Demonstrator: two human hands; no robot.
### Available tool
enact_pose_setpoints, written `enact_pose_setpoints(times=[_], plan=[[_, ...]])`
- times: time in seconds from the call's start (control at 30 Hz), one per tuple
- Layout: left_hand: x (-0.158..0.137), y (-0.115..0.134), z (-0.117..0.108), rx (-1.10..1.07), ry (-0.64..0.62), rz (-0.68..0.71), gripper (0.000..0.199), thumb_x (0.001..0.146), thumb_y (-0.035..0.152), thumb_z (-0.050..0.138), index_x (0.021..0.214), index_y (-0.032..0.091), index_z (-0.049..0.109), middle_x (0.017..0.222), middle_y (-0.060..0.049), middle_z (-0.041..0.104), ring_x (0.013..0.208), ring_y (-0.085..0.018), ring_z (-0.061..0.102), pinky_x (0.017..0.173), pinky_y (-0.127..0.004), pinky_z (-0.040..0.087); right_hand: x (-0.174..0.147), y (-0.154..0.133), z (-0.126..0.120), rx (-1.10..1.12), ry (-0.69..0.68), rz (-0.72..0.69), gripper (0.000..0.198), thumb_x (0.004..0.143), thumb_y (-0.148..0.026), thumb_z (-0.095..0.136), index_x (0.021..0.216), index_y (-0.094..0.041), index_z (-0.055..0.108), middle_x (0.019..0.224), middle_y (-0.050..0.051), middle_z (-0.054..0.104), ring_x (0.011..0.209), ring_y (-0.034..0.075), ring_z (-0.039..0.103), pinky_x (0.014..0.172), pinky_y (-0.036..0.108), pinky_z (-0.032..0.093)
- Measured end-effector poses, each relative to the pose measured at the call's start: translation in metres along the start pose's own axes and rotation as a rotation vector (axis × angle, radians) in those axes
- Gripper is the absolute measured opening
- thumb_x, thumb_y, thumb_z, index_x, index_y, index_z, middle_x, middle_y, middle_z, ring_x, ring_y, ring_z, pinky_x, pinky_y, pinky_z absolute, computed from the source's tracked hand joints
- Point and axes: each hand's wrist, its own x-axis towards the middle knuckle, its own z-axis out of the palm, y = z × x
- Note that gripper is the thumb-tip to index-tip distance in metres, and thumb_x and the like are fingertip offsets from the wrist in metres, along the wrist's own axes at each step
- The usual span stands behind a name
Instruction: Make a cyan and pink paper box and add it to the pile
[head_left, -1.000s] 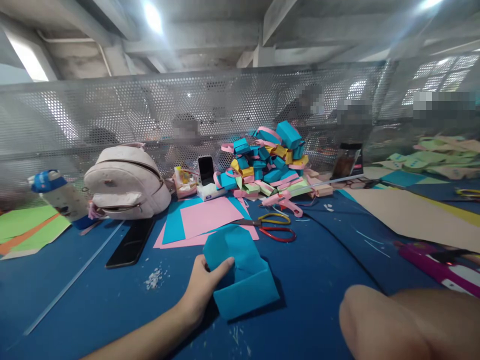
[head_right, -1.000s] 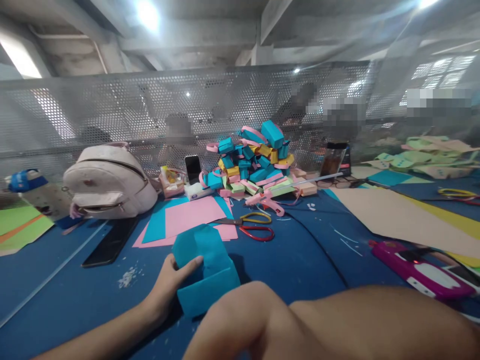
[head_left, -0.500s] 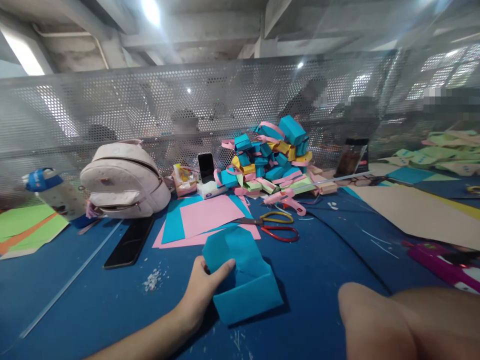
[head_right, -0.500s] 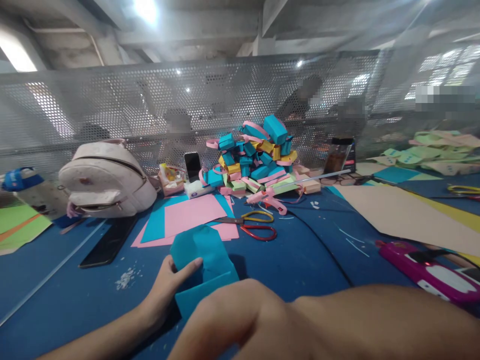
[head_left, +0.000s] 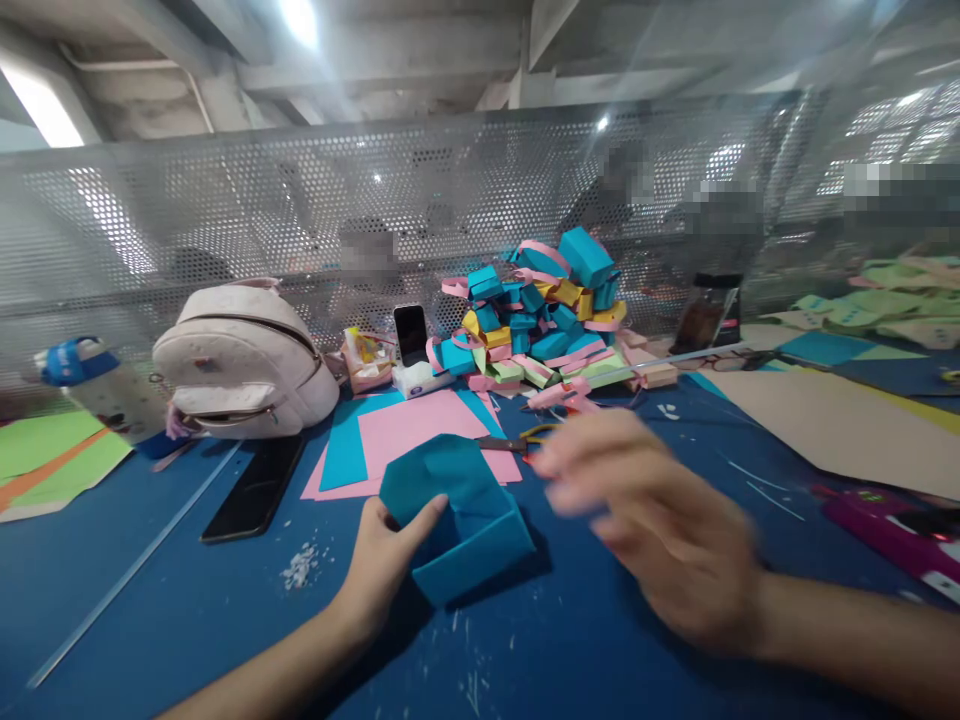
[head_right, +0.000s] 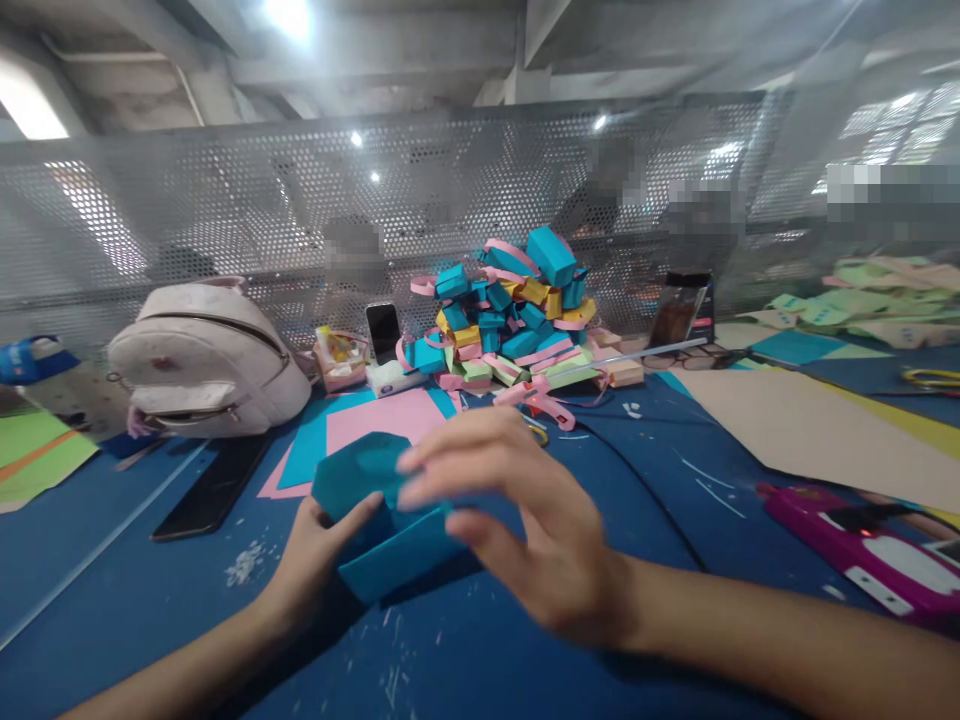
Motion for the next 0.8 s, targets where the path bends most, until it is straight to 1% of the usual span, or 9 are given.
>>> enact_pose_setpoints(times=[0.07, 0.1, 0.17, 0.23, 0.3, 0.37, 0.47, 0.63, 0.8], plan=[[0.003, 0.002, -0.003, 0.062, -0.023, 0.06, 0.033, 0.073, 0.041, 0.077, 0.093, 0.015, 0.075, 0.089, -0.009, 0.075, 0.08, -0.024, 0.068, 0.071, -0.03, 0.055, 0.072, 0.002, -0.002, 0.106, 0.014, 0.25, 0.035, 0.096, -0.03, 0.051, 0.131, -0.027, 0.052, 0.133, 0.009, 0.053, 0.122, 0.026, 0.05, 0.097, 0.042, 0.046], [0.005, 0.002, -0.004, 0.11, -0.023, 0.083, 0.03, 0.074, 0.039, 0.076, 0.092, 0.015, 0.076, 0.088, -0.008, 0.075, 0.078, -0.023, 0.068, 0.07, -0.029, 0.055, 0.095, 0.003, 0.001, 0.157, 0.003, 0.285, 0.038, 0.094, -0.033, 0.054, 0.132, -0.027, 0.05, 0.133, 0.009, 0.053, 0.119, 0.025, 0.051, 0.094, 0.04, 0.047], [0.005, 0.002, -0.005, 0.225, -0.014, 0.141, 0.022, 0.074, 0.035, 0.075, 0.085, 0.016, 0.077, 0.081, -0.005, 0.074, 0.072, -0.021, 0.066, 0.065, -0.027, 0.053, 0.112, 0.006, 0.01, 0.237, -0.042, 0.365, 0.038, 0.089, -0.034, 0.061, 0.126, -0.025, 0.055, 0.125, 0.008, 0.059, 0.111, 0.023, 0.055, 0.09, 0.036, 0.048], [0.004, 0.002, -0.005, 0.321, -0.022, 0.207, 0.016, 0.075, 0.032, 0.074, 0.075, 0.016, 0.076, 0.07, -0.003, 0.071, 0.064, -0.019, 0.062, 0.059, -0.025, 0.049, 0.105, 0.011, 0.02, 0.283, -0.074, 0.434, 0.024, 0.086, -0.032, 0.064, 0.109, -0.023, 0.063, 0.106, 0.006, 0.066, 0.097, 0.021, 0.06, 0.084, 0.033, 0.049], [0.002, 0.004, -0.005, 0.377, -0.045, 0.248, 0.018, 0.077, 0.032, 0.071, 0.068, 0.017, 0.075, 0.063, -0.002, 0.068, 0.058, -0.017, 0.058, 0.054, -0.024, 0.046, 0.09, 0.018, 0.026, 0.293, -0.08, 0.474, 0.009, 0.084, -0.029, 0.066, 0.089, -0.021, 0.065, 0.088, 0.002, 0.066, 0.083, 0.019, 0.06, 0.076, 0.03, 0.049], [0.002, 0.007, -0.005, 0.404, -0.064, 0.274, 0.021, 0.078, 0.032, 0.069, 0.065, 0.017, 0.075, 0.06, -0.002, 0.067, 0.057, -0.017, 0.057, 0.054, -0.024, 0.045, 0.081, 0.024, 0.027, 0.283, -0.064, 0.483, 0.012, 0.082, -0.03, 0.068, 0.077, -0.021, 0.062, 0.077, 0.0, 0.063, 0.073, 0.017, 0.057, 0.07, 0.028, 0.047], [0.004, 0.012, -0.007, 0.374, -0.042, 0.317, 0.017, 0.077, 0.032, 0.07, 0.068, 0.019, 0.077, 0.067, -0.003, 0.072, 0.064, -0.019, 0.062, 0.06, -0.026, 0.049, 0.081, 0.029, 0.026, 0.284, -0.018, 0.498, 0.019, 0.081, -0.032, 0.068, 0.07, -0.02, 0.058, 0.071, -0.001, 0.059, 0.067, 0.015, 0.053, 0.063, 0.027, 0.044], [0.009, 0.017, -0.01, 0.185, 0.157, 0.277, 0.009, 0.067, 0.03, 0.08, 0.072, 0.024, 0.078, 0.078, -0.002, 0.076, 0.075, -0.02, 0.067, 0.07, -0.026, 0.053, 0.084, 0.03, 0.028, 0.326, -0.001, 0.537, 0.023, 0.08, -0.034, 0.067, 0.067, -0.02, 0.055, 0.07, 0.0, 0.056, 0.068, 0.016, 0.052, 0.063, 0.027, 0.044], [0.012, 0.017, -0.011, 0.107, 0.123, 0.224, 0.013, 0.067, 0.033, 0.081, 0.071, 0.022, 0.076, 0.074, -0.001, 0.073, 0.072, -0.016, 0.063, 0.067, -0.022, 0.049, 0.081, 0.032, 0.03, 0.345, 0.01, 0.559, 0.021, 0.079, -0.033, 0.068, 0.069, -0.02, 0.055, 0.072, 0.0, 0.056, 0.068, 0.015, 0.051, 0.062, 0.026, 0.043]])
